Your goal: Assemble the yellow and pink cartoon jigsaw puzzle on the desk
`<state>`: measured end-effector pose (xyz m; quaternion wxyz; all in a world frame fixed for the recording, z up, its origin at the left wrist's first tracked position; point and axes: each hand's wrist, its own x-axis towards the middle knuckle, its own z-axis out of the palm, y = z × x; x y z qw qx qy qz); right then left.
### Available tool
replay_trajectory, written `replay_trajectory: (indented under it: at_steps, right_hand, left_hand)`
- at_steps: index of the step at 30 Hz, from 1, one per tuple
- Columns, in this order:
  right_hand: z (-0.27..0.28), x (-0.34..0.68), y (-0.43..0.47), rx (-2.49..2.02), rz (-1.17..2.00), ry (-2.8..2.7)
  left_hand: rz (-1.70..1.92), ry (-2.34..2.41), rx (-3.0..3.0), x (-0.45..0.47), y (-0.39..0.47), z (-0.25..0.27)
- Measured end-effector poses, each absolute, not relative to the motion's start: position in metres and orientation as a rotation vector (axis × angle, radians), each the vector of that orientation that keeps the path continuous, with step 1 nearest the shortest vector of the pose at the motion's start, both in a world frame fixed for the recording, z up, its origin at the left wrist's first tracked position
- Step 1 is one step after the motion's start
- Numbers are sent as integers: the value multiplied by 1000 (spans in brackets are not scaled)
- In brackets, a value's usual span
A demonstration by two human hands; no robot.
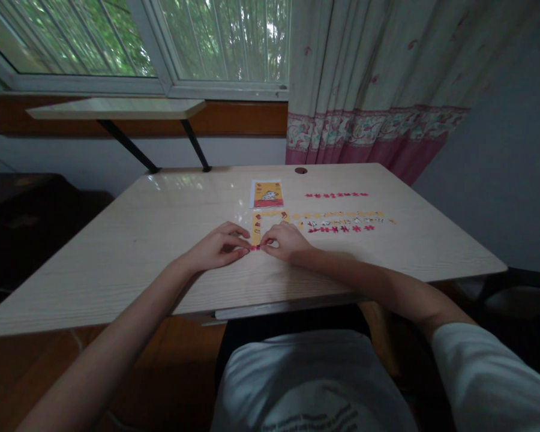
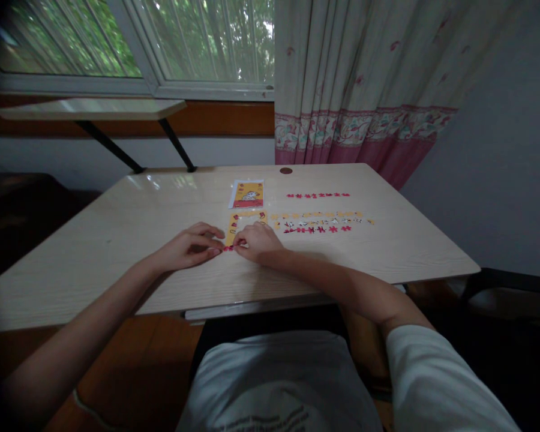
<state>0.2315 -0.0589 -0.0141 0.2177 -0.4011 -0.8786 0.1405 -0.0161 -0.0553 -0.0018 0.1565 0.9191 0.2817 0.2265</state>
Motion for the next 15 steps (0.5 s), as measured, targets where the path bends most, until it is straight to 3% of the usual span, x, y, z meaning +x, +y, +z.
replay_trajectory:
  at_steps: [15]
  right_hand:
    - [-9,232,-65,-1004,181,-2567]
  left_hand:
    - [621,824,2618,-15,-56,0]
